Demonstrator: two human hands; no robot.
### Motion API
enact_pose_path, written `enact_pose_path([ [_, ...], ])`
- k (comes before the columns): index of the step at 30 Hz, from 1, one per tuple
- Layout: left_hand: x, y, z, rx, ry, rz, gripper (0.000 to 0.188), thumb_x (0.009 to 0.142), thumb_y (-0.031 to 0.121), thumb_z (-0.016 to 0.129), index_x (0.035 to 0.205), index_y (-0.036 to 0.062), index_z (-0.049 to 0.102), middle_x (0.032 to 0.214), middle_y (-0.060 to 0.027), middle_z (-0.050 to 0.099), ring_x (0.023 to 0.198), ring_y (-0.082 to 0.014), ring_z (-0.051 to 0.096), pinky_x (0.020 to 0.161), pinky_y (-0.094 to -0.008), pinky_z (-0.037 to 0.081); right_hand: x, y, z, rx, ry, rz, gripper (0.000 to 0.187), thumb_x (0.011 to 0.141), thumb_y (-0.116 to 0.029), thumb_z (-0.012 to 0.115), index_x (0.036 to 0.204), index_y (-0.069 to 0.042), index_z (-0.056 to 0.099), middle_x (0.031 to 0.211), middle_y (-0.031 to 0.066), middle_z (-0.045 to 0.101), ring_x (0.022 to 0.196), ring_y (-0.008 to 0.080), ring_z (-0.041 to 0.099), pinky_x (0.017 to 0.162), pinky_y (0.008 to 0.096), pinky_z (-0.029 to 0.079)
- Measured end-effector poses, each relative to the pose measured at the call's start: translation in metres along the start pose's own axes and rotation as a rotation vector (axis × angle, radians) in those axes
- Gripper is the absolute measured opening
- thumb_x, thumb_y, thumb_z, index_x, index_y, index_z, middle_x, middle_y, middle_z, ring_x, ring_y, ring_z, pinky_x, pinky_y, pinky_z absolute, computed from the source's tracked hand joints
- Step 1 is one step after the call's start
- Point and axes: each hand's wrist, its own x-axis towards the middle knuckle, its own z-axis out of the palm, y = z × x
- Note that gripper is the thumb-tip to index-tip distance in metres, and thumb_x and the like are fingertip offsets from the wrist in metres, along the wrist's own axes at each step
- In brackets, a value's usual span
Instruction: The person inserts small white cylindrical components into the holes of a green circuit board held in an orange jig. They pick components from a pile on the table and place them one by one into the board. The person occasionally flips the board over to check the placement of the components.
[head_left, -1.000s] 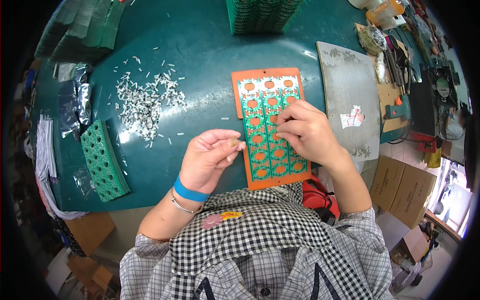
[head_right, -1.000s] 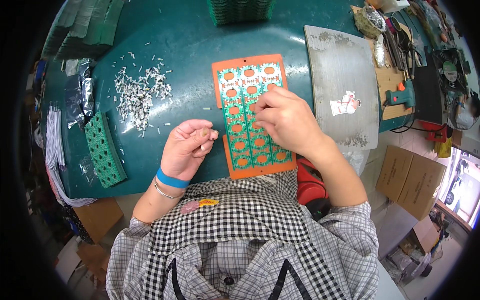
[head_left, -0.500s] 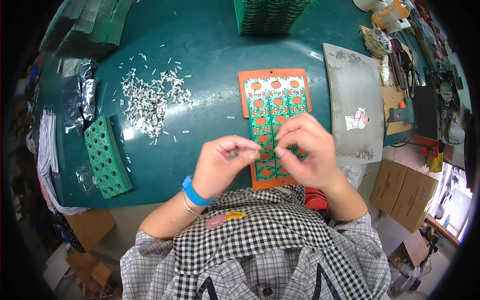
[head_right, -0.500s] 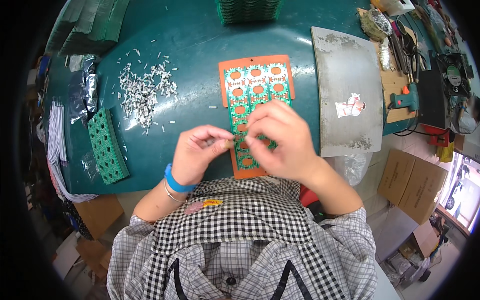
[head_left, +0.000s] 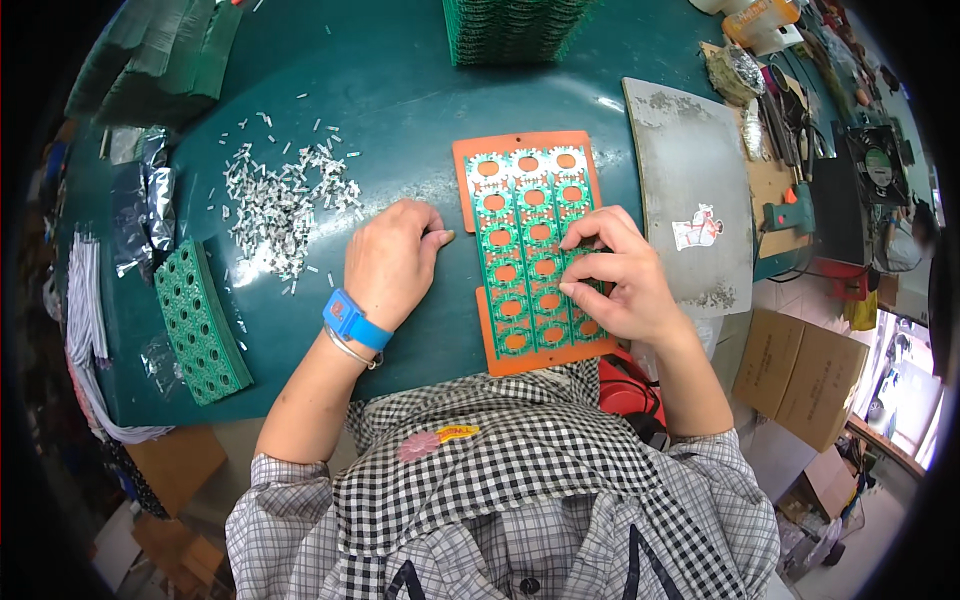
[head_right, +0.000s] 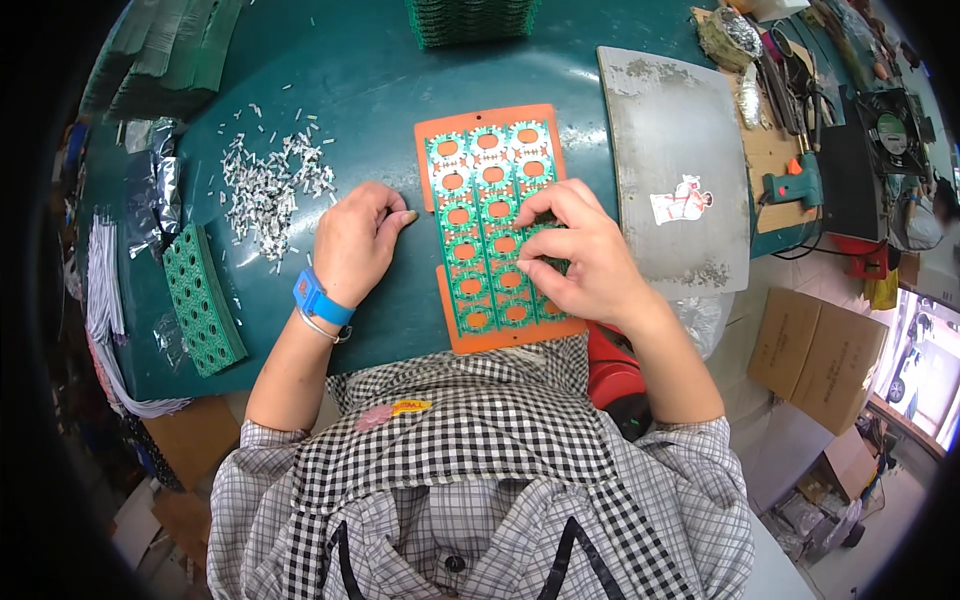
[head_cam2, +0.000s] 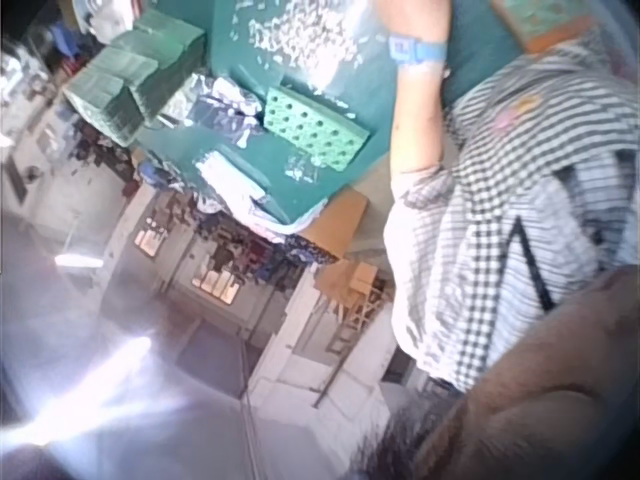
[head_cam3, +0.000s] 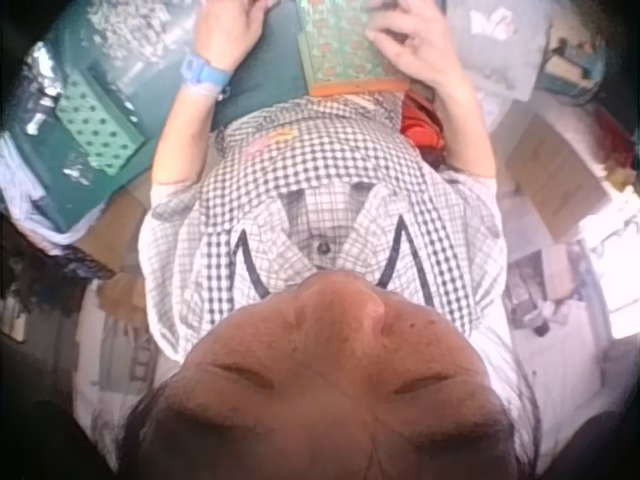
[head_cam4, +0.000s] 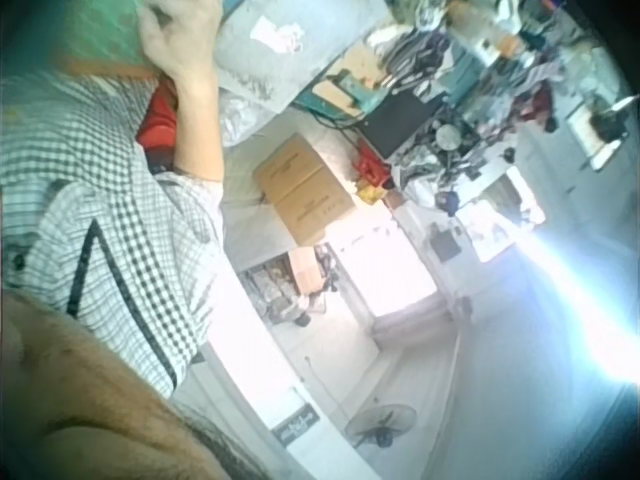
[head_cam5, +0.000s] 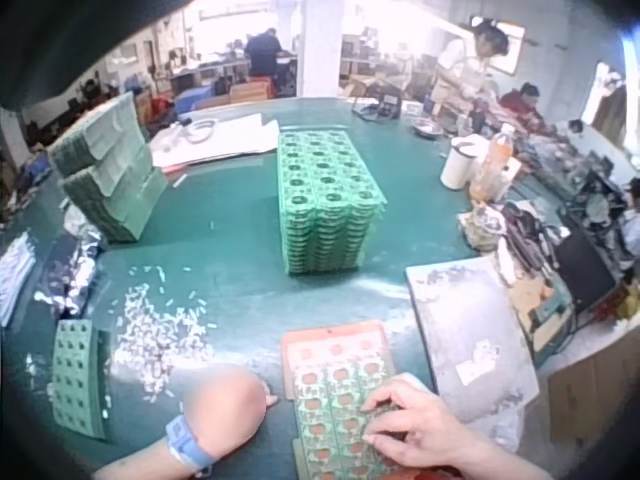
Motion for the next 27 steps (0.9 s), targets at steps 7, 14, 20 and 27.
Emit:
enact_pose_path([
  [7, 0.000, 0.001, -0.011, -0.180, -0.037, -0.102, 0.009, 0.089, 0.005, 0.071, 0.088, 0.0023, 0.062, 0.073, -0.0035, 0.057, 0.063, -0.0128, 0.054, 0.059, -0.0294, 0.045, 0.000, 0.003, 0.002, -0.014, -0.004, -0.026, 0.014, 0.067, 0.001, 0.076, 0.077, -0.004, 0.068, 0.102, 0.0074, 0.062, 0.100, 0.0290, 0.057, 0.085, 0.0395, 0.048],
  [14, -0.005, -0.006, -0.024, -1.126, -0.338, -0.409, 0.004, 0.098, 0.007, 0.063, 0.097, 0.0043, 0.059, 0.087, -0.0011, 0.060, 0.067, -0.0036, 0.043, 0.054, -0.0202, 0.035, 0.000, 0.003, 0.001, -0.024, -0.018, -0.016, 0.015, 0.066, 0.001, 0.077, 0.077, -0.005, 0.068, 0.100, 0.0065, 0.061, 0.099, 0.0282, 0.057, 0.085, 0.0392, 0.048],
  [20, -0.015, -0.005, -0.027, -1.440, -0.394, -0.487, 0.006, 0.098, 0.005, 0.063, 0.100, 0.0039, 0.058, 0.088, -0.0058, 0.064, 0.065, -0.0025, 0.044, 0.051, -0.0168, 0.030, 0.001, 0.003, 0.001, -0.040, -0.024, -0.041, 0.015, 0.065, 0.000, 0.077, 0.077, -0.006, 0.069, 0.101, 0.0068, 0.061, 0.098, 0.0281, 0.057, 0.085, 0.0391, 0.048],
  [27, -0.022, 0.003, -0.028, -1.368, -0.325, -0.521, 0.012, 0.098, 0.006, 0.061, 0.110, 0.0014, 0.061, 0.086, -0.0067, 0.064, 0.061, -0.0024, 0.041, 0.049, -0.0169, 0.028, 0.002, 0.003, 0.000, -0.037, -0.025, -0.041, 0.016, 0.065, 0.000, 0.078, 0.077, -0.006, 0.069, 0.101, 0.0068, 0.061, 0.099, 0.0282, 0.057, 0.084, 0.0390, 0.049],
])
